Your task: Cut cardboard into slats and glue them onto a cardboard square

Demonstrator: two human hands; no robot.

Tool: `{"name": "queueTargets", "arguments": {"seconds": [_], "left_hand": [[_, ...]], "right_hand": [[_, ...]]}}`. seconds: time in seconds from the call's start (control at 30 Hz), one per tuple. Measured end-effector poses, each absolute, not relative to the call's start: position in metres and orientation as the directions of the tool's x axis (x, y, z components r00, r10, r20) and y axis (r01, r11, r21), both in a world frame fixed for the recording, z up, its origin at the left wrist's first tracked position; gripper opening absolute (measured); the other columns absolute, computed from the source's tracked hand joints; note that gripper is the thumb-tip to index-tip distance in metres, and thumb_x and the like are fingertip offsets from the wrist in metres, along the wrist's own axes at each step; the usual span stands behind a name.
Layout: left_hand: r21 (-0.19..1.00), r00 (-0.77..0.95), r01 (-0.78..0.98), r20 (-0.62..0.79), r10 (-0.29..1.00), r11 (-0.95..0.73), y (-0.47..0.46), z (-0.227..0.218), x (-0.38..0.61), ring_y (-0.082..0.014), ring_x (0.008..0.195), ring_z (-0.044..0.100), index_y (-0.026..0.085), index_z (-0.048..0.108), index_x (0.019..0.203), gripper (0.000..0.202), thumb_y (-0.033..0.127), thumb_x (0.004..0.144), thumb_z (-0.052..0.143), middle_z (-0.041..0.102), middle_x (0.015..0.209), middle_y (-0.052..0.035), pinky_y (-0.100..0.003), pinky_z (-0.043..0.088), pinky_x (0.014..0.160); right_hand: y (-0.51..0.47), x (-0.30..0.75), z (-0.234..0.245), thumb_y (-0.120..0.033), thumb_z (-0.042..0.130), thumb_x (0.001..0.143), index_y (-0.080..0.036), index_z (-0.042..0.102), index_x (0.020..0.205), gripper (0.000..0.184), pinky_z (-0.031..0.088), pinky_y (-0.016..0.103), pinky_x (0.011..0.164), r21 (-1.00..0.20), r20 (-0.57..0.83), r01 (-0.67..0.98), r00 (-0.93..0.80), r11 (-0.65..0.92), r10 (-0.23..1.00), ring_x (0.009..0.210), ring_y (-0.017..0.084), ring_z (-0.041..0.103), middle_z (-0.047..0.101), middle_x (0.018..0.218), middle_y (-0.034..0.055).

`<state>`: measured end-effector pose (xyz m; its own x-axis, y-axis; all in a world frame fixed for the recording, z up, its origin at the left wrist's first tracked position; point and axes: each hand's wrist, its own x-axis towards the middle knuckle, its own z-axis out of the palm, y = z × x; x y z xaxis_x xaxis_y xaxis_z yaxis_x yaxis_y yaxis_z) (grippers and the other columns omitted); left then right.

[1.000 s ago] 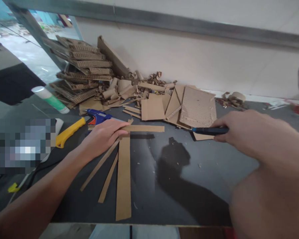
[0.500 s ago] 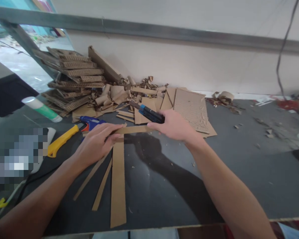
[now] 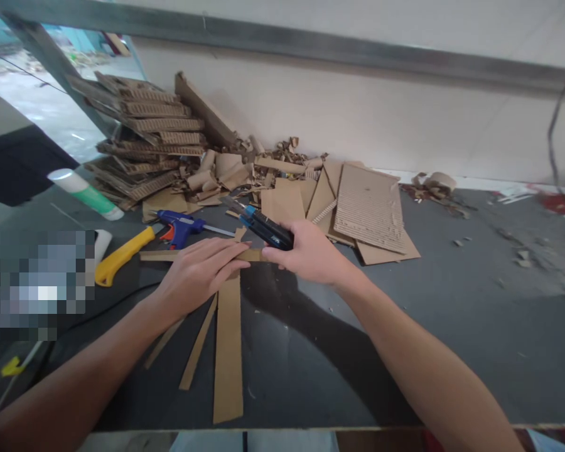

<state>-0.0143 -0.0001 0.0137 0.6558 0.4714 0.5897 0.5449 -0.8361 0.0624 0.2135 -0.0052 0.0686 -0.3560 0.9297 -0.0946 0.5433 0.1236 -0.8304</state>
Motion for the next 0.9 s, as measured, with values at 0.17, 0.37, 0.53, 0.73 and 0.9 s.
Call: {"name": "queueTargets", "arguments": {"seconds": [0.17, 0.37, 0.53, 0.73, 0.9], "left_hand": [[0.032, 0.654, 0.535, 0.617, 0.438, -0.844, 0.002, 0.016, -0.016, -0.021, 0.087, 0.069, 0.012, 0.065, 0.117, 0.025, 0.023, 0.096, 0.059, 0.074, 0.097, -0.0092, -0.035, 0.053, 0.078], [0.016, 0.627, 0.56, 0.646, 0.436, -0.829, 0.0, 0.018, -0.016, -0.0201, 0.084, 0.069, 0.015, 0.068, 0.116, 0.023, 0.022, 0.095, 0.059, 0.075, 0.097, -0.0086, -0.033, 0.051, 0.075], [0.047, 0.642, 0.569, 0.598, 0.479, -0.821, -0.002, 0.02, -0.014, -0.0232, 0.092, 0.07, 0.013, 0.066, 0.116, 0.026, 0.027, 0.096, 0.058, 0.074, 0.099, -0.0109, -0.035, 0.052, 0.079], [0.06, 0.666, 0.564, 0.556, 0.497, -0.823, -0.002, 0.017, -0.014, -0.0217, 0.09, 0.07, 0.014, 0.065, 0.117, 0.026, 0.027, 0.097, 0.056, 0.074, 0.101, -0.01, -0.034, 0.053, 0.08], [0.089, 0.626, 0.597, 0.57, 0.532, -0.797, 0.002, 0.013, -0.018, -0.0222, 0.09, 0.071, 0.014, 0.067, 0.116, 0.024, 0.025, 0.096, 0.058, 0.075, 0.099, -0.0094, -0.034, 0.052, 0.077]], "right_hand": [[-0.01, 0.207, 0.068, -0.032, 0.064, 0.079, -0.019, 0.059, 0.079, 0.014, 0.035, 0.025, 0.051, -0.709, -0.01, 0.681, -0.272, 0.185, 0.962, 0.051, 0.012, 0.051, 0.058, 0.059, -0.0028], [-0.014, 0.203, 0.068, -0.034, 0.063, 0.08, -0.019, 0.058, 0.081, 0.016, 0.034, 0.025, 0.05, -0.707, 0.024, 0.682, -0.24, 0.186, 0.971, 0.051, 0.012, 0.049, 0.058, 0.061, -0.0022], [-0.012, 0.206, 0.07, -0.037, 0.063, 0.081, -0.019, 0.059, 0.084, 0.018, 0.035, 0.025, 0.05, -0.761, -0.036, 0.633, -0.264, 0.145, 0.964, 0.052, 0.013, 0.052, 0.059, 0.06, -0.0025], [-0.012, 0.204, 0.07, -0.041, 0.063, 0.083, -0.02, 0.062, 0.088, 0.021, 0.037, 0.024, 0.05, -0.777, -0.07, 0.611, -0.326, 0.154, 0.943, 0.055, 0.014, 0.055, 0.061, 0.063, -0.0021], [-0.007, 0.223, 0.082, -0.053, 0.06, 0.087, -0.02, 0.065, 0.087, 0.034, 0.037, 0.027, 0.049, -0.607, 0.002, 0.769, -0.25, 0.199, 0.968, 0.052, 0.015, 0.055, 0.064, 0.064, 0.0004]]}}
